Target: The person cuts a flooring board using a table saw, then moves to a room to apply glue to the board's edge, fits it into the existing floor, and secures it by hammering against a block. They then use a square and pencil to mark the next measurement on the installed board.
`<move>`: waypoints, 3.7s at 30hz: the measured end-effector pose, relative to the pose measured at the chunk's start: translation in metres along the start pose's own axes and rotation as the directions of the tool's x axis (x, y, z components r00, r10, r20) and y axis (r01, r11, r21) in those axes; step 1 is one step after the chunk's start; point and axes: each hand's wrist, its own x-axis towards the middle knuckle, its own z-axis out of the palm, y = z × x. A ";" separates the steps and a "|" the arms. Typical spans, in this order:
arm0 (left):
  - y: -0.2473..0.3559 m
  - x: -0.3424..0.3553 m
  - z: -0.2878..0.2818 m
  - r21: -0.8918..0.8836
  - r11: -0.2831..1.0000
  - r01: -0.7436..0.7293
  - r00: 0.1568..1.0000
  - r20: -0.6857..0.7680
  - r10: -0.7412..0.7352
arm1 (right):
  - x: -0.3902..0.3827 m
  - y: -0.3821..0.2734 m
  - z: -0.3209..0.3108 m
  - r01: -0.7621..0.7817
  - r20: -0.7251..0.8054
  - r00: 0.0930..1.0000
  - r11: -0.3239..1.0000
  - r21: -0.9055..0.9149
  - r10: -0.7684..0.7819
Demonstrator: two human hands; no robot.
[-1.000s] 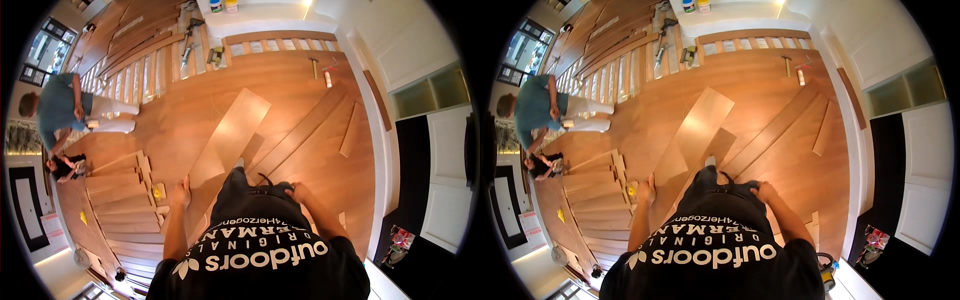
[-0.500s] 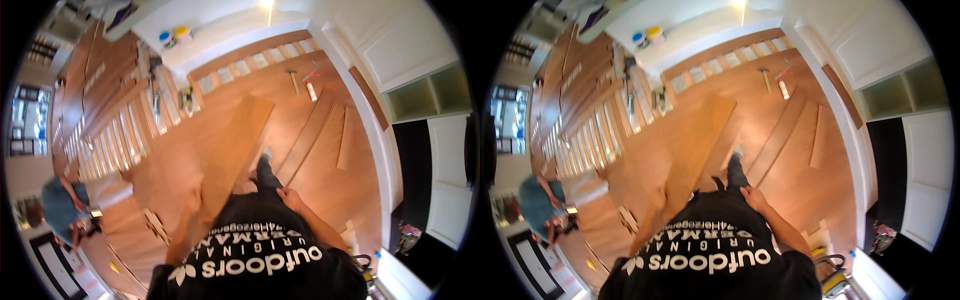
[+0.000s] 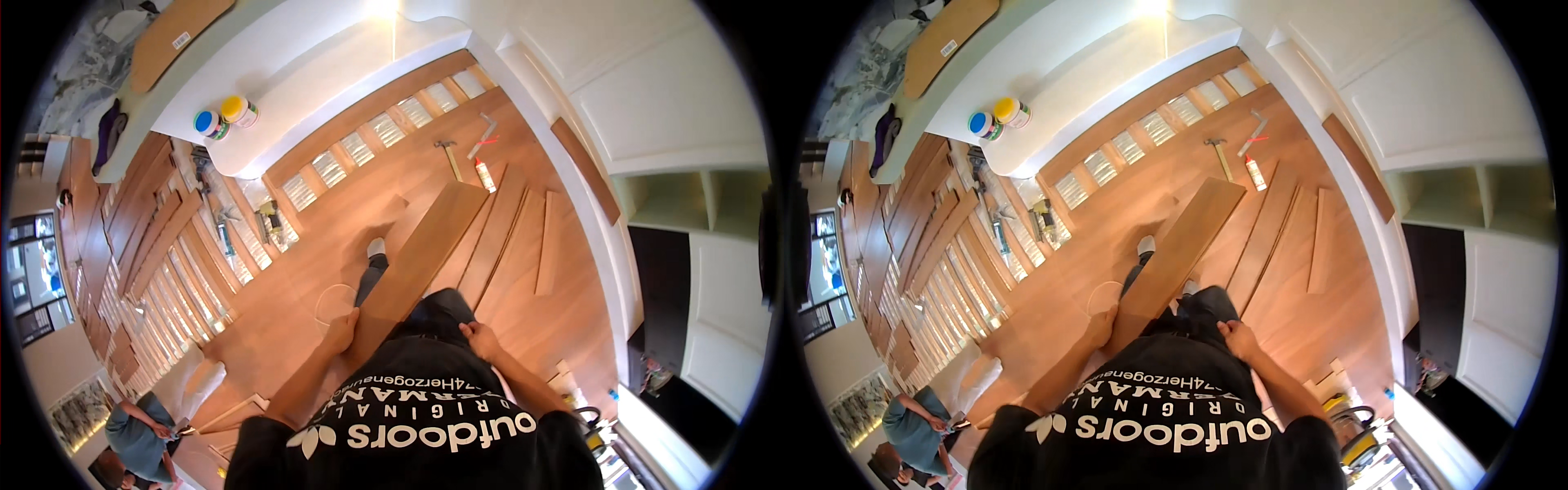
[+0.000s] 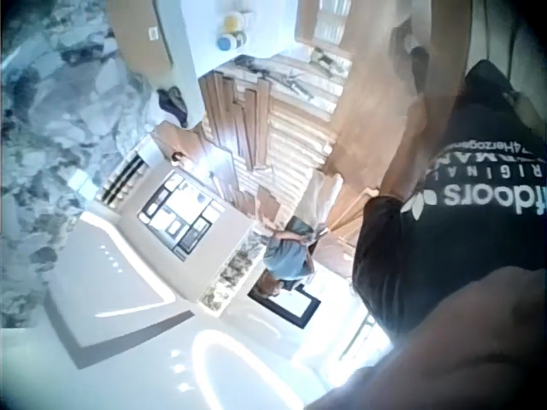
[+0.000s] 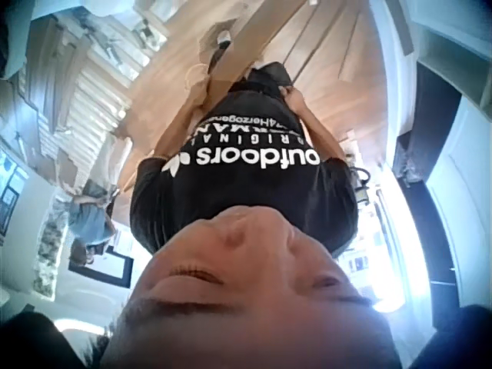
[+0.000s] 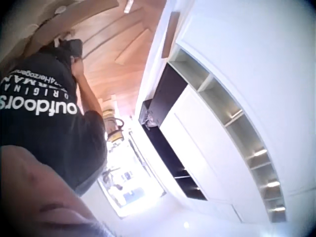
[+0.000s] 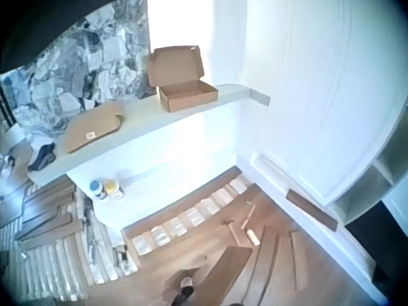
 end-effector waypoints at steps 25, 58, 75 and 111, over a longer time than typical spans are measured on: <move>0.401 0.147 0.019 -0.069 0.861 0.503 0.826 0.332 -0.456 | 0.156 0.066 -0.343 -0.217 0.289 0.952 0.891 0.399 0.103; 0.424 1.322 0.138 0.486 0.735 -0.473 0.789 -0.137 0.599 | 0.989 0.227 -0.225 -0.332 -0.198 0.921 0.942 0.051 0.335; 0.415 1.342 0.113 0.611 0.543 -0.577 0.711 0.048 0.701 | 1.053 -0.014 -0.279 0.156 -0.130 0.986 0.855 0.495 -0.104; 0.252 1.133 0.267 0.720 0.149 -0.678 0.541 0.351 0.764 | 0.942 0.085 -0.296 0.557 -0.489 0.820 0.222 0.800 -0.297</move>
